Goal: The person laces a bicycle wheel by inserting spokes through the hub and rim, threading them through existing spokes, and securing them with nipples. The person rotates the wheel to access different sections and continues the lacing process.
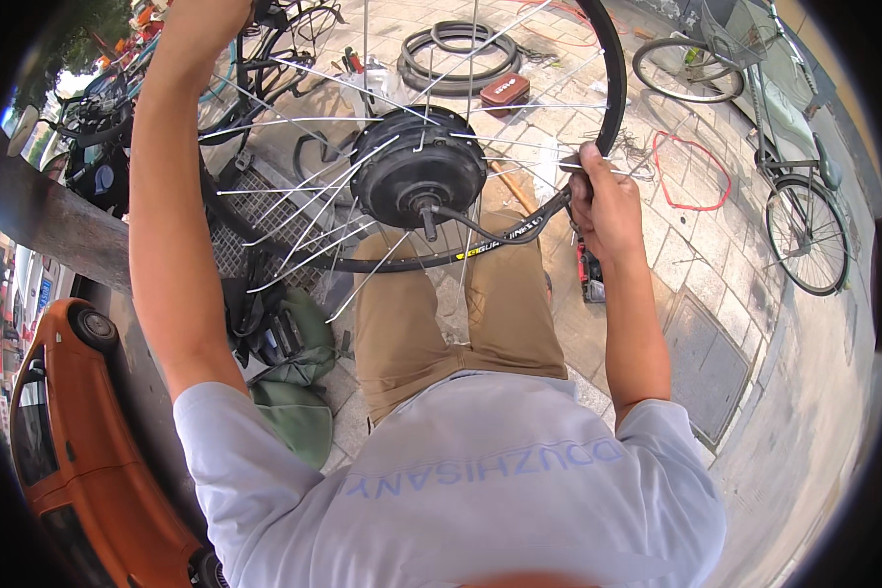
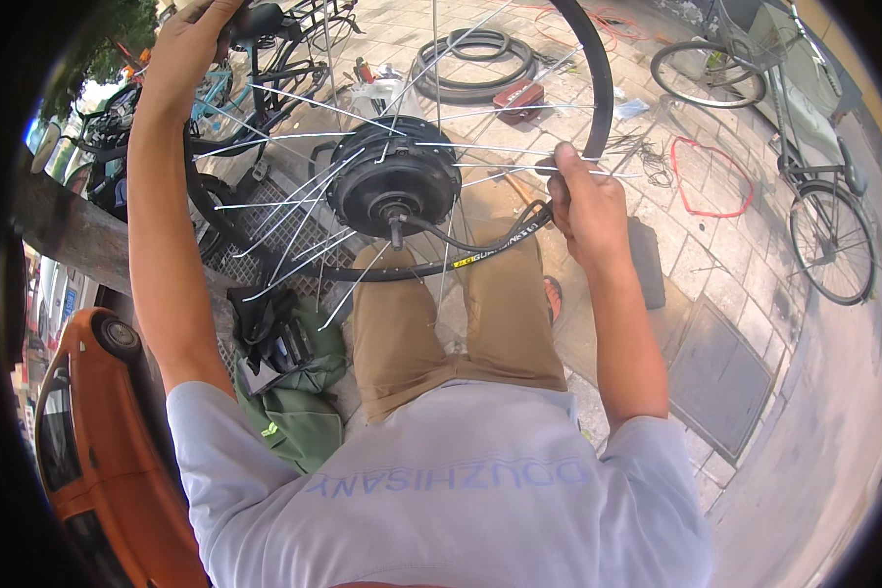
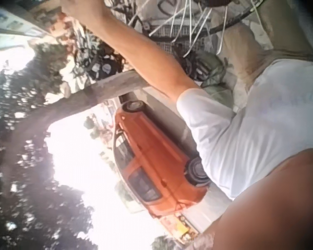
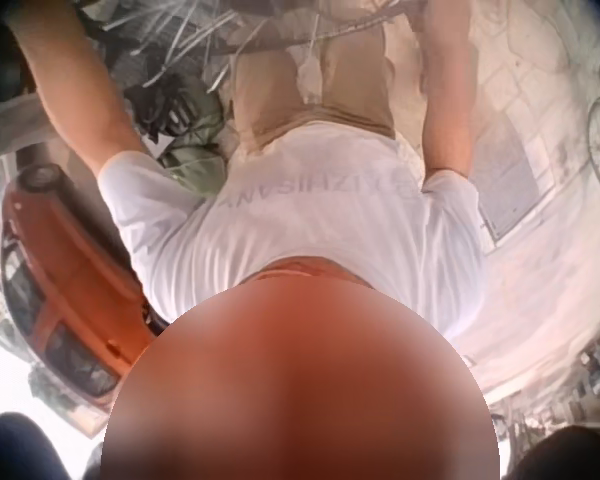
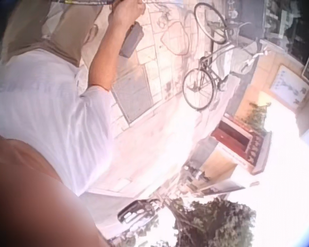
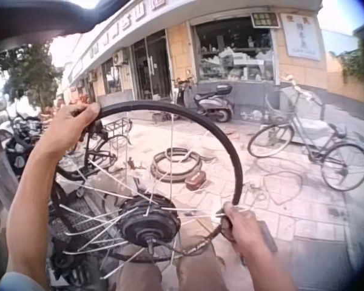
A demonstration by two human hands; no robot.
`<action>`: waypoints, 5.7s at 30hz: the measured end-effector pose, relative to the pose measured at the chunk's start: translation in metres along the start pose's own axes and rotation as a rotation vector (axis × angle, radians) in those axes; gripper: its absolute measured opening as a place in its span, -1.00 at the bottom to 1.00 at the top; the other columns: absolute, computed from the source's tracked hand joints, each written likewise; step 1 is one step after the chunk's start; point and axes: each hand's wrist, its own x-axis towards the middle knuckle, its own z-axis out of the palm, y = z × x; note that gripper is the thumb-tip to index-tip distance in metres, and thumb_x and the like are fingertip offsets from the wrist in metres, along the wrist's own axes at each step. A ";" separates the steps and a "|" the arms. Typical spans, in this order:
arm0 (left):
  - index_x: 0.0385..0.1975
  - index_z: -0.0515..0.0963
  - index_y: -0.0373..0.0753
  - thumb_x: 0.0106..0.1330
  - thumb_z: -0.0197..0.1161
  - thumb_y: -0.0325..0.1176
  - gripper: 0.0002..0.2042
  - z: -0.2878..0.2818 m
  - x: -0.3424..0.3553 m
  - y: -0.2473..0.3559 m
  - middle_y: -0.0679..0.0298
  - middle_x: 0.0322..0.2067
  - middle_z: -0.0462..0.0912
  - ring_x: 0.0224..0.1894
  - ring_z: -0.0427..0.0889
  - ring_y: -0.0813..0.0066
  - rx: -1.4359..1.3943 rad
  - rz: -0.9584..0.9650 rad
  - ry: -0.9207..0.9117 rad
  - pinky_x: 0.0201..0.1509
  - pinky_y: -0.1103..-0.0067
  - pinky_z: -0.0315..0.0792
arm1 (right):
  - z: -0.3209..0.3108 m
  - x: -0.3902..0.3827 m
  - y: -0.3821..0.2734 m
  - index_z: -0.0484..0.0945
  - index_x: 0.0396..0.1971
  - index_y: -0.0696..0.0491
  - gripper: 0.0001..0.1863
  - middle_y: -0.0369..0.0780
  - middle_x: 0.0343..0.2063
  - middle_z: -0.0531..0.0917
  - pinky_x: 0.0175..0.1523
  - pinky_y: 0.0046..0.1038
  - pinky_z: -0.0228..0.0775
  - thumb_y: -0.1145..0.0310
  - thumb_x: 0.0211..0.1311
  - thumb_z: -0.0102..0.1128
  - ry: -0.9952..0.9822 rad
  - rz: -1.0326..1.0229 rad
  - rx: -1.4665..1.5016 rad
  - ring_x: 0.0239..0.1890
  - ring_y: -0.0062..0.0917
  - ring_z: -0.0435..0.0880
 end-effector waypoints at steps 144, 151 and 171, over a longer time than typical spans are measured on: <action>-0.09 0.68 -0.32 0.47 0.32 -0.12 -0.66 0.025 -0.027 0.003 0.41 -0.35 0.68 -0.37 0.58 0.67 0.089 0.299 0.523 -0.28 0.69 0.45 | 0.067 0.204 -0.129 0.64 -0.21 0.27 -0.53 -0.35 -0.65 0.43 -0.60 -0.66 -0.10 0.06 0.38 0.18 -1.066 -0.440 -0.500 -0.67 -0.80 0.21; 0.07 0.57 -0.40 0.36 0.42 -0.44 -0.66 0.005 -0.092 -0.020 0.11 0.01 0.59 -0.03 0.58 0.48 0.112 0.800 0.427 -0.04 0.61 0.50 | 0.063 0.180 -0.120 0.67 -0.24 0.31 -0.64 -0.25 -0.54 0.60 -0.54 -0.68 0.07 0.24 0.33 0.20 -0.796 -0.410 -0.480 -0.63 -0.79 0.32; 0.20 0.47 -0.37 0.38 0.24 -0.50 -0.61 0.142 -0.159 0.091 -0.07 0.15 0.56 0.24 0.59 0.11 -0.162 0.981 -0.575 0.28 0.29 0.47 | 0.081 0.188 -0.108 0.65 -0.38 0.14 -0.75 -0.37 -0.62 0.53 -0.59 -0.66 -0.05 0.24 0.32 0.26 -1.074 -0.338 -0.415 -0.65 -0.82 0.27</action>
